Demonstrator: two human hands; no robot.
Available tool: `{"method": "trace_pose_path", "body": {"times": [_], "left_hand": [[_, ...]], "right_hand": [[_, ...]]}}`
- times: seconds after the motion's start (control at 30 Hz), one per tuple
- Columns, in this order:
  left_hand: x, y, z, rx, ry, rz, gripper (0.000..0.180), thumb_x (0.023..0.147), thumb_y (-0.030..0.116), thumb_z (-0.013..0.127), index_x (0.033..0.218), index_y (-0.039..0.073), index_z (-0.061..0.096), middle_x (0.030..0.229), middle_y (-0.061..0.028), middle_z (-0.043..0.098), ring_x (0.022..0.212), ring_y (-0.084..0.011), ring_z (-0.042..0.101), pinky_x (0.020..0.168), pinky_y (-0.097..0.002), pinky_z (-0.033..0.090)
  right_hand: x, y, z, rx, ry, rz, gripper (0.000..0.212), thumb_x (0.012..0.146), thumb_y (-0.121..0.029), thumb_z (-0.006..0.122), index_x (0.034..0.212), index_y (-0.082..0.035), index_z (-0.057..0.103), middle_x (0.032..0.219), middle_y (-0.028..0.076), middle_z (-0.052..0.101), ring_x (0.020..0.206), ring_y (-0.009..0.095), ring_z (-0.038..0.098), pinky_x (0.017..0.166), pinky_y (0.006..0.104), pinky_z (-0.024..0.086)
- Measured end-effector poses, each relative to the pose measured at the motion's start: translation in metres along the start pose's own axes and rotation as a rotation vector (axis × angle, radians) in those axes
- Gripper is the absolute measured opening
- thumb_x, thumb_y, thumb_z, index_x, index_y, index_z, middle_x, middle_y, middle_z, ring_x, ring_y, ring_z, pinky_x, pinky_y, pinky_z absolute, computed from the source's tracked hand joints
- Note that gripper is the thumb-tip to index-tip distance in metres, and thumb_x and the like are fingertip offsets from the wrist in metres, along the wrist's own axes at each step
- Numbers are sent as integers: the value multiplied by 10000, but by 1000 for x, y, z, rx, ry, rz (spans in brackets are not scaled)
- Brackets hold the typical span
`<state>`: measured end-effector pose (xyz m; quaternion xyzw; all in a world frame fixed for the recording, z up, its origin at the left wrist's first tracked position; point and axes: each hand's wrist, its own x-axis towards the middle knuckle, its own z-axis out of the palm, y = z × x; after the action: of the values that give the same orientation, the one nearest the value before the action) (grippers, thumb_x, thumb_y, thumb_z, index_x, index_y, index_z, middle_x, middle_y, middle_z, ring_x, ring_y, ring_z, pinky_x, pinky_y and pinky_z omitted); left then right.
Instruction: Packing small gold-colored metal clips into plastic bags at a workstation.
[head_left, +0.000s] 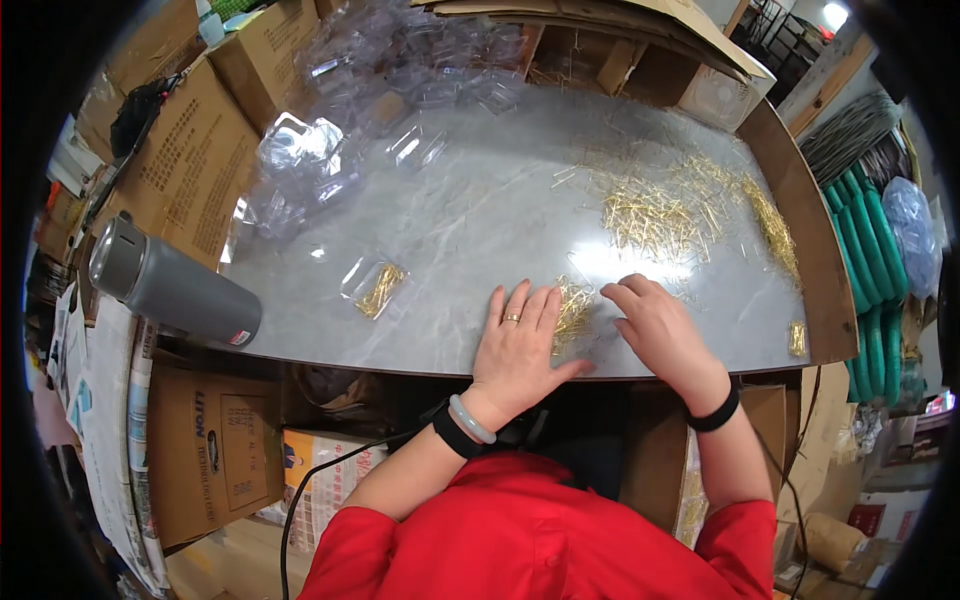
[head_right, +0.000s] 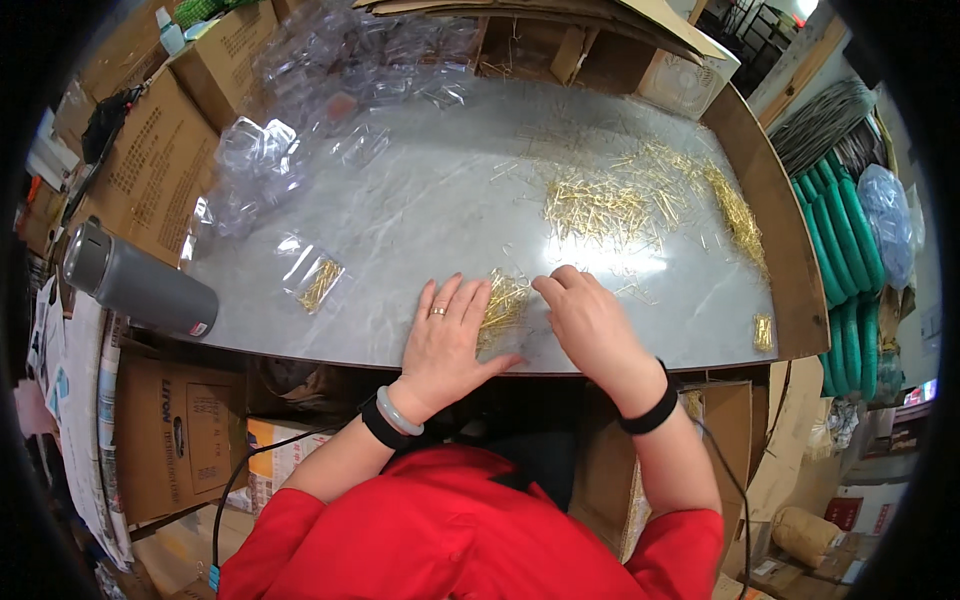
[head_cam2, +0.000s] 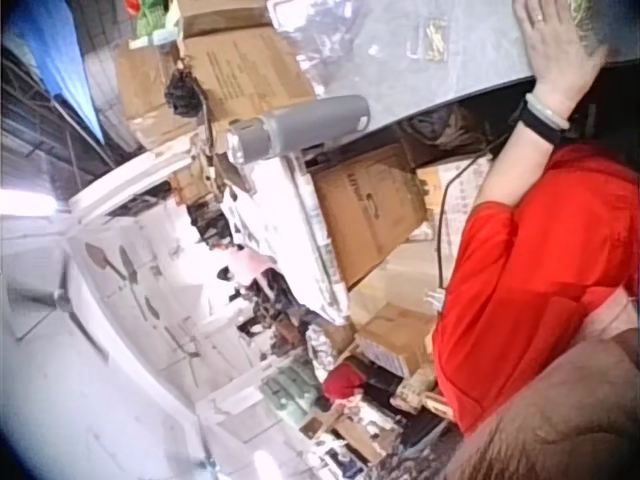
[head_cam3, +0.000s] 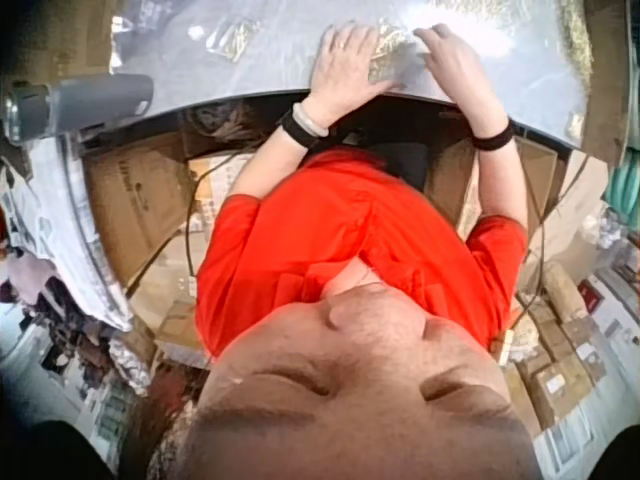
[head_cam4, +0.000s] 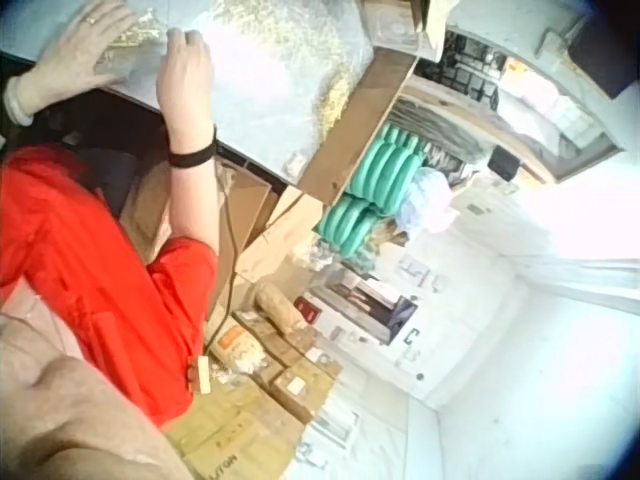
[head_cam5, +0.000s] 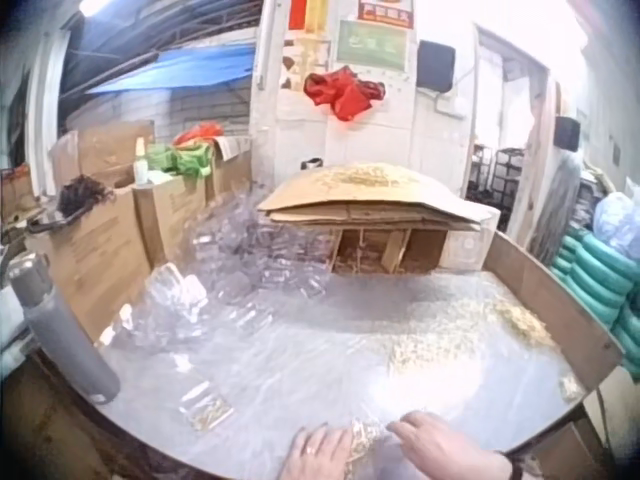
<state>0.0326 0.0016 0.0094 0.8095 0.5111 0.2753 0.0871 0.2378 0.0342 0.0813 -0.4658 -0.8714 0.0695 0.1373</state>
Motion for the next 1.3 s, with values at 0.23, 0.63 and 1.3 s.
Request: {"method": "trace_pose_path", "body": {"times": [0.23, 0.63, 1.3], "left_hand": [[-2, -5, 2, -36, 51, 15, 768, 811, 427, 755, 1372, -25, 490, 1331, -166, 519, 1315, -356, 437, 1155, -529, 282], [-3, -6, 3, -11, 72, 31, 760, 822, 439, 740, 1363, -38, 500, 1330, -176, 534, 1316, -359, 443, 1158, -519, 286], [-4, -5, 6, -4, 93, 11, 768, 826, 442, 733, 1391, -19, 489, 1328, -161, 541, 1325, -342, 448, 1165, -513, 280]], "right_hand": [[12, 0, 31, -38, -235, 131, 304, 829, -94, 680, 1125, -30, 646, 1005, 185, 627, 886, 408, 642, 763, 474, 534], [75, 35, 21, -107, -179, -271, 179, 847, -68, 643, 1021, -28, 649, 954, 150, 610, 884, 369, 635, 785, 427, 532], [63, 21, 22, 37, -205, -182, 116, 819, -32, 659, 934, -30, 655, 1002, 140, 631, 926, 354, 622, 797, 437, 517]]}}
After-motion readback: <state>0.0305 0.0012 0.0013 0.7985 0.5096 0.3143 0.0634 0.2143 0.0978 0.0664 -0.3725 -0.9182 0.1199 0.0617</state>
